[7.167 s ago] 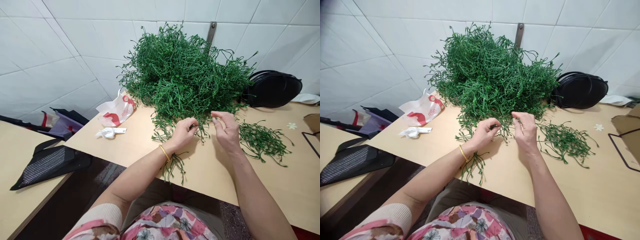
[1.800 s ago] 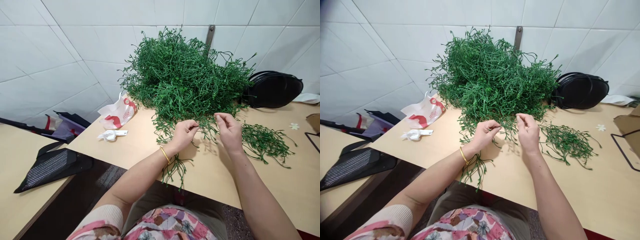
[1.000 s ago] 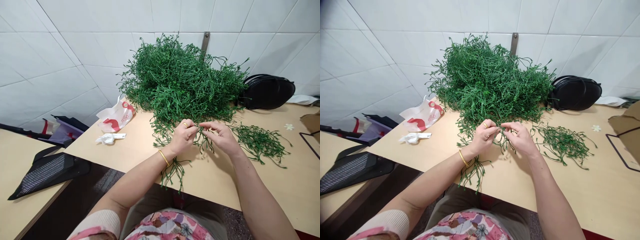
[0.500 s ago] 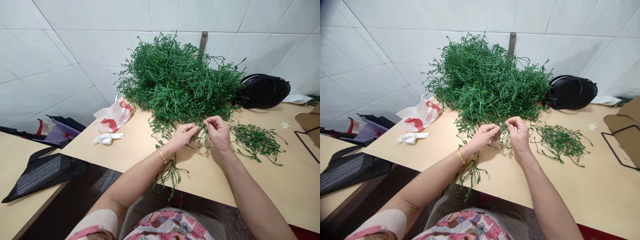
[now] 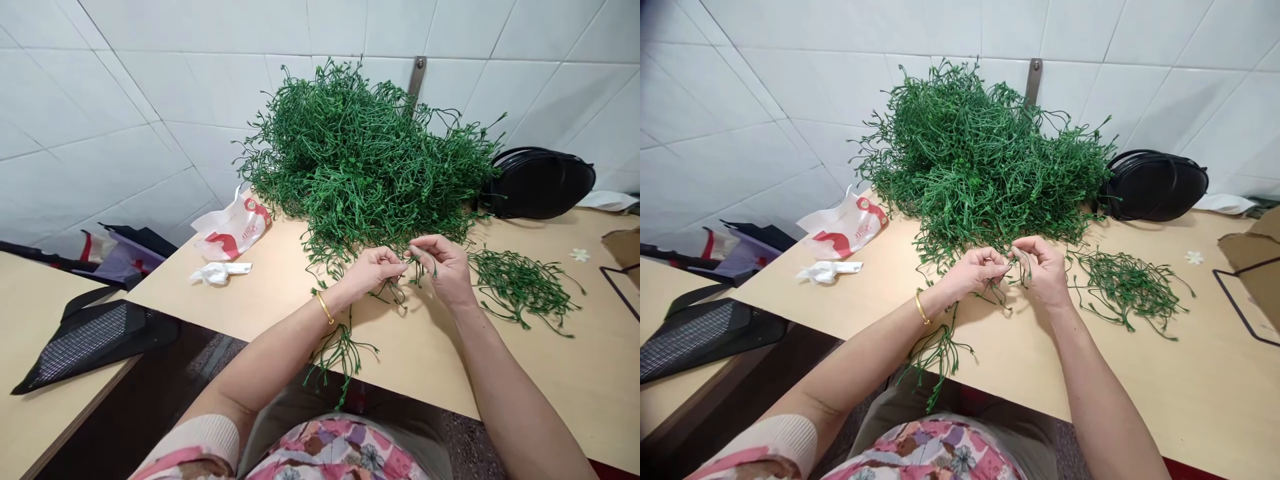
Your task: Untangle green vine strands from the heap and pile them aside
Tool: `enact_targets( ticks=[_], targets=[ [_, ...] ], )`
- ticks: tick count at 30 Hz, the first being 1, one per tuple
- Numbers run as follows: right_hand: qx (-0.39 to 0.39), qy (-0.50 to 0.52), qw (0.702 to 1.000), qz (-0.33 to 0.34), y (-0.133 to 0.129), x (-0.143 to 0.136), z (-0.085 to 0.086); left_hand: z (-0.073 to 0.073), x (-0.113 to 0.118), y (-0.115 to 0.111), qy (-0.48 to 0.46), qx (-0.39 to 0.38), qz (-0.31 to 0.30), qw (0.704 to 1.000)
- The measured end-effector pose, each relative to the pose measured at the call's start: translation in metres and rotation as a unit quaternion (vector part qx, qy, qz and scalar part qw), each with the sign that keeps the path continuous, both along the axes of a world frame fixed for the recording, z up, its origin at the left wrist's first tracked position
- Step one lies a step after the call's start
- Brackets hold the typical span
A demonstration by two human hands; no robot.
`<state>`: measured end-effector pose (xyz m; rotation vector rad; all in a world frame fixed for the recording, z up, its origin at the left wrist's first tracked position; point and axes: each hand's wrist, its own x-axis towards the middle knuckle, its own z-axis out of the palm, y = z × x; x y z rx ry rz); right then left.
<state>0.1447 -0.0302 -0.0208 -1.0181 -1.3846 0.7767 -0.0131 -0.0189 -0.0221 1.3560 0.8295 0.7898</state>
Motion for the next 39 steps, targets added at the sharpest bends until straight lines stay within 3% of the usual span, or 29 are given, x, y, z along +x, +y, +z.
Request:
enact_targets(
  ticks=[2, 5, 8, 12, 16, 20, 23, 26, 35, 39],
  targets=[
    [0.014, -0.038, 0.998, -0.037, 0.001, 0.000, 0.000, -0.001, -0.001, 0.002, 0.032, 0.044, 0.036, 0.998],
    [-0.016, -0.117, 0.991, -0.056, 0.002, 0.002, -0.002, -0.004, -0.003, 0.004, 0.136, 0.184, 0.074, 0.971],
    [-0.070, -0.155, 0.984, -0.043, 0.004, 0.005, -0.005, -0.005, -0.002, 0.001, 0.223, 0.303, 0.063, 0.924],
    [-0.090, -0.144, 0.985, -0.025, 0.006, 0.007, -0.007, -0.004, 0.002, -0.005, 0.247, 0.407, 0.044, 0.878],
    [-0.089, -0.145, 0.985, 0.008, 0.007, 0.007, -0.006, -0.007, 0.003, -0.003, 0.218, 0.394, 0.021, 0.892],
    [-0.101, -0.147, 0.984, 0.015, 0.006, 0.010, -0.001, -0.012, 0.001, 0.005, 0.159, 0.289, 0.084, 0.940],
    [-0.075, -0.134, 0.988, -0.028, 0.003, 0.016, 0.004, -0.013, -0.001, 0.010, 0.103, 0.237, 0.133, 0.957],
    [-0.022, -0.107, 0.991, -0.074, 0.000, 0.021, 0.010, -0.013, -0.003, 0.010, 0.098, 0.246, 0.159, 0.951],
    [-0.042, -0.267, 0.963, 0.004, -0.005, 0.014, 0.008, -0.010, -0.002, 0.007, 0.109, 0.264, 0.185, 0.940],
    [0.003, -0.310, 0.951, -0.015, -0.005, 0.013, 0.005, -0.010, -0.001, 0.006, 0.124, 0.327, 0.176, 0.920]
  ],
)
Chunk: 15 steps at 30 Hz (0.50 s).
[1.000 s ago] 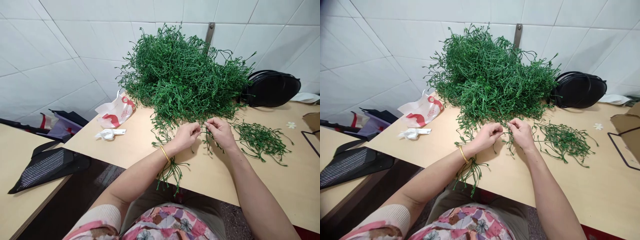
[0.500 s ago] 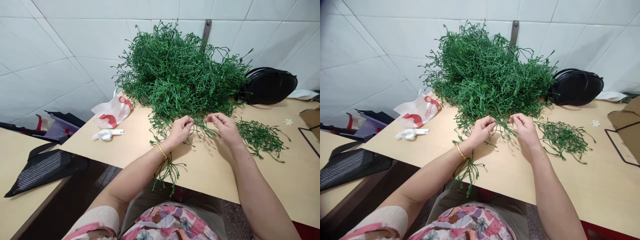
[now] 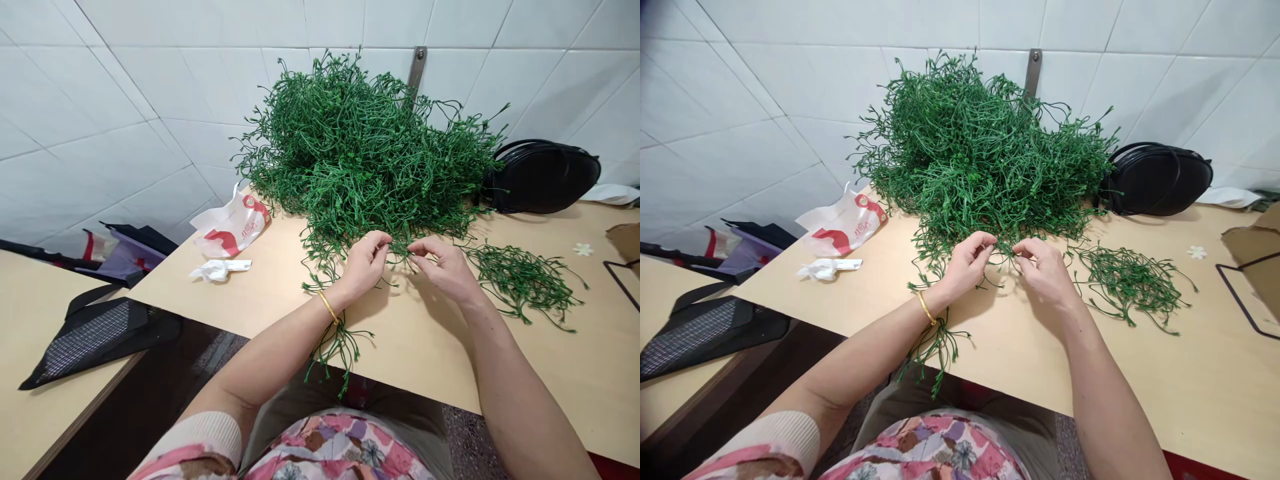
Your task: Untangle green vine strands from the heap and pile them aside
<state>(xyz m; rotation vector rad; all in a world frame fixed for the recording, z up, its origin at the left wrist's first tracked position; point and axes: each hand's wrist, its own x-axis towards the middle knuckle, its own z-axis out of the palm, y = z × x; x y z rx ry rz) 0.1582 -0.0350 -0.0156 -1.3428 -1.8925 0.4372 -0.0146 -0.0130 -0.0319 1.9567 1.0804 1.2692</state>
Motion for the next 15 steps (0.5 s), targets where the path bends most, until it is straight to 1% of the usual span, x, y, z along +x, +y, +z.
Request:
enact_targets(
  ticks=[4, 6, 8, 10, 11, 13, 15],
  targets=[
    [0.104, -0.057, 0.993, 0.001, 0.000, -0.002, 0.000, 0.002, 0.000, -0.002, 0.041, 0.046, -0.017, 0.998],
    [0.138, -0.082, 0.987, 0.000, 0.001, -0.004, -0.001, 0.002, 0.000, -0.003, 0.056, 0.057, -0.008, 0.997],
    [0.156, -0.086, 0.984, -0.003, 0.000, -0.007, -0.002, 0.002, 0.001, -0.003, 0.062, 0.050, -0.001, 0.997],
    [0.150, -0.063, 0.987, 0.006, -0.001, -0.011, -0.002, 0.002, 0.001, -0.003, 0.072, 0.030, -0.003, 0.997],
    [0.135, -0.043, 0.990, 0.019, -0.001, -0.012, -0.002, 0.002, 0.001, -0.004, 0.079, 0.018, -0.004, 0.997],
    [0.088, 0.010, 0.994, 0.056, -0.003, -0.013, 0.000, 0.004, 0.001, -0.005, 0.095, -0.003, 0.005, 0.995],
    [0.030, 0.062, 0.993, 0.097, -0.006, -0.011, 0.004, 0.006, 0.000, -0.004, 0.098, -0.021, 0.028, 0.995]
  ],
)
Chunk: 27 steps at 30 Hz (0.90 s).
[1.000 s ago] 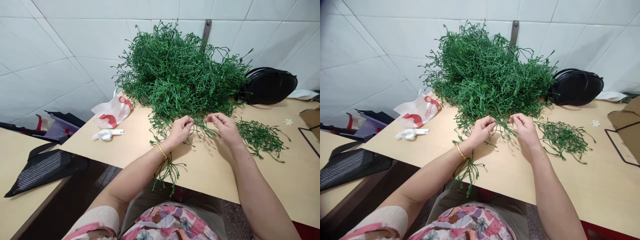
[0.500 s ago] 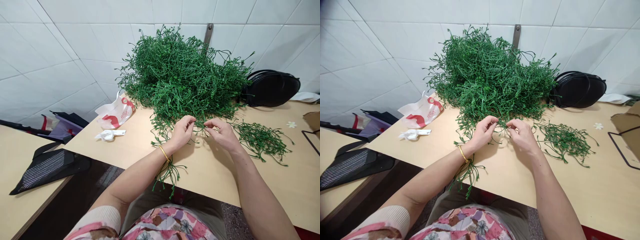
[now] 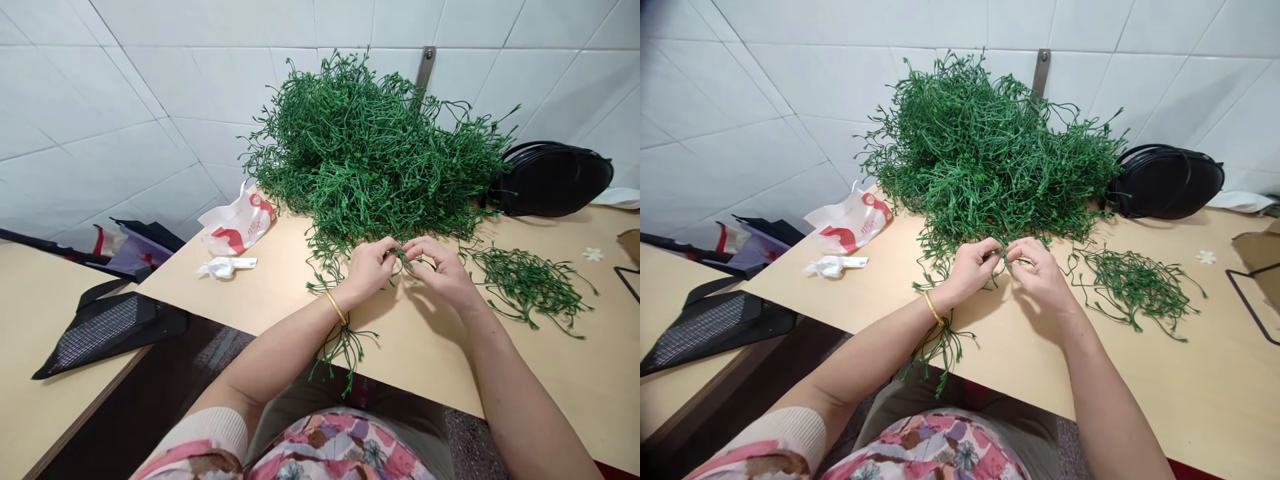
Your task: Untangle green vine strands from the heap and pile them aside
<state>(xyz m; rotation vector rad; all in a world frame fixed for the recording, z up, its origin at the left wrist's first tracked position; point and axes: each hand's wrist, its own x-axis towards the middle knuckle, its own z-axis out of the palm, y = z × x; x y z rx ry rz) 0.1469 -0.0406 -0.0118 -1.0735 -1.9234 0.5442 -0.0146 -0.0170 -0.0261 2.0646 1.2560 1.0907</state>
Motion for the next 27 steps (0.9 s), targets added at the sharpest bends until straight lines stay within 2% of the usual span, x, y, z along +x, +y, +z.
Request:
enact_targets(
  ticks=[2, 4, 7, 10, 14, 17, 21, 23, 27],
  targets=[
    [-0.062, 0.016, 0.997, 0.034, -0.002, 0.004, 0.004, 0.001, -0.001, 0.002, -0.038, -0.024, 0.015, 0.999],
    [-0.085, 0.019, 0.996, 0.024, -0.003, 0.007, 0.008, 0.000, -0.002, 0.006, -0.114, -0.065, 0.011, 0.991],
    [-0.039, 0.031, 0.998, -0.047, -0.001, 0.008, 0.008, -0.003, -0.002, 0.012, -0.232, -0.138, 0.002, 0.963],
    [0.002, 0.002, 0.996, -0.092, 0.000, 0.004, 0.003, -0.004, 0.001, 0.013, -0.310, -0.179, -0.017, 0.934],
    [0.042, -0.042, 0.992, -0.112, 0.000, -0.003, 0.000, -0.001, 0.002, 0.011, -0.361, -0.246, -0.041, 0.899],
    [-0.023, -0.007, 0.991, -0.128, -0.001, -0.004, 0.002, 0.002, 0.000, 0.010, -0.370, -0.348, -0.071, 0.858],
    [-0.087, 0.064, 0.984, -0.142, 0.002, 0.000, 0.003, 0.006, -0.004, 0.009, -0.366, -0.439, -0.168, 0.803],
    [-0.089, 0.064, 0.982, -0.154, 0.003, 0.001, 0.003, 0.009, -0.005, 0.008, -0.348, -0.449, -0.184, 0.802],
    [-0.077, 0.056, 0.979, -0.177, 0.002, -0.003, 0.004, 0.011, -0.007, 0.007, -0.292, -0.437, -0.150, 0.837]
  ],
)
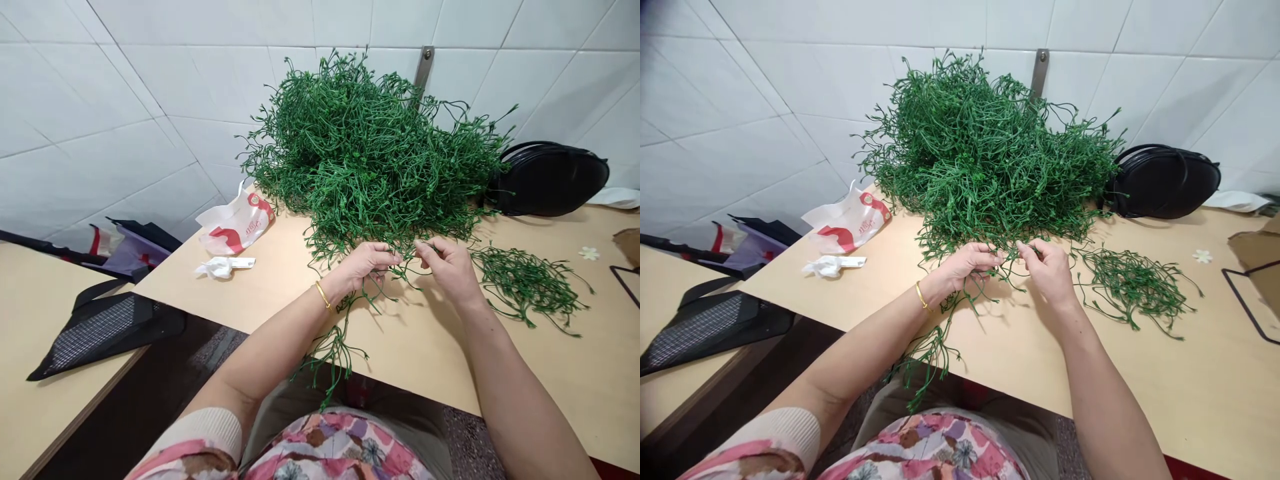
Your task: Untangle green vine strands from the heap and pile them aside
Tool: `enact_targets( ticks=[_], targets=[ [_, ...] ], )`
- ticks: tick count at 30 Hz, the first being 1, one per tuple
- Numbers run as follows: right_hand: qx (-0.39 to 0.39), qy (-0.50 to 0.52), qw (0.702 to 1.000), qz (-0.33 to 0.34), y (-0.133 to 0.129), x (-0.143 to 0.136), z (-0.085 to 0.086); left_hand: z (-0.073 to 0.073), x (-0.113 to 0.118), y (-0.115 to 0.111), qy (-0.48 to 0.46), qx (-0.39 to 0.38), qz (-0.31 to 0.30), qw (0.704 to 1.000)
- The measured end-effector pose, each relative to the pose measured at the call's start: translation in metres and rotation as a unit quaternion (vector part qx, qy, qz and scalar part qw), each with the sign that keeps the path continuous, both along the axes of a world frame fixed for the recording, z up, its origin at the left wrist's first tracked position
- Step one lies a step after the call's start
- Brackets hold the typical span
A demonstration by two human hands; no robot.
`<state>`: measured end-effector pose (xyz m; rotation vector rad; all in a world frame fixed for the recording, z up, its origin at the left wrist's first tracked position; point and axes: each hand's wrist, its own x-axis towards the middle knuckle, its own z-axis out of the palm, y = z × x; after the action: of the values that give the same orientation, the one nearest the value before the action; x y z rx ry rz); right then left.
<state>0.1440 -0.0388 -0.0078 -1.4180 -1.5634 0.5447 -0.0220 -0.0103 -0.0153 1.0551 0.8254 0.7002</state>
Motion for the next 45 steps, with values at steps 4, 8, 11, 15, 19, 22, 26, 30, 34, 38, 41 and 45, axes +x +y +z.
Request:
enact_targets(
  ticks=[4, 8, 11, 15, 19, 22, 26, 30, 34, 38, 41, 45],
  targets=[
    [-0.012, 0.049, 0.999, 0.017, 0.000, -0.003, -0.002, -0.001, 0.000, 0.000, 0.026, 0.017, -0.005, 1.000],
    [-0.044, 0.135, 0.986, 0.089, 0.004, 0.000, -0.007, -0.003, 0.002, 0.001, 0.013, 0.008, 0.000, 1.000],
    [-0.055, 0.191, 0.972, 0.128, 0.004, 0.002, -0.008, -0.004, 0.002, 0.002, -0.015, -0.015, -0.004, 1.000],
    [-0.045, 0.196, 0.968, 0.151, 0.005, 0.004, -0.009, -0.005, 0.002, 0.002, -0.037, -0.014, -0.013, 0.999],
    [-0.009, 0.138, 0.982, 0.132, 0.004, 0.005, -0.010, -0.006, 0.002, 0.002, -0.049, -0.003, -0.019, 0.999],
    [0.020, 0.062, 0.987, 0.144, 0.002, 0.003, -0.009, -0.007, 0.002, 0.004, -0.051, 0.003, -0.018, 0.999],
    [0.013, 0.000, 0.987, 0.161, 0.000, 0.004, -0.007, -0.007, 0.000, 0.005, -0.038, -0.003, -0.034, 0.999],
    [0.005, -0.007, 0.980, 0.197, 0.001, 0.008, -0.007, -0.003, -0.002, 0.003, -0.032, 0.003, -0.045, 0.998],
    [0.093, -0.107, 0.977, 0.160, 0.000, 0.003, -0.011, -0.002, -0.002, 0.002, 0.022, 0.040, -0.041, 0.998],
    [0.193, -0.302, 0.932, 0.058, -0.003, -0.008, -0.015, -0.008, 0.002, 0.005, 0.201, 0.201, 0.035, 0.958],
    [0.228, -0.360, 0.904, 0.013, -0.003, -0.011, -0.017, -0.014, 0.008, 0.004, 0.248, 0.291, 0.080, 0.920],
    [0.238, -0.342, 0.909, -0.016, -0.002, -0.010, -0.017, -0.013, 0.012, -0.002, 0.307, 0.334, 0.097, 0.886]
  ],
)
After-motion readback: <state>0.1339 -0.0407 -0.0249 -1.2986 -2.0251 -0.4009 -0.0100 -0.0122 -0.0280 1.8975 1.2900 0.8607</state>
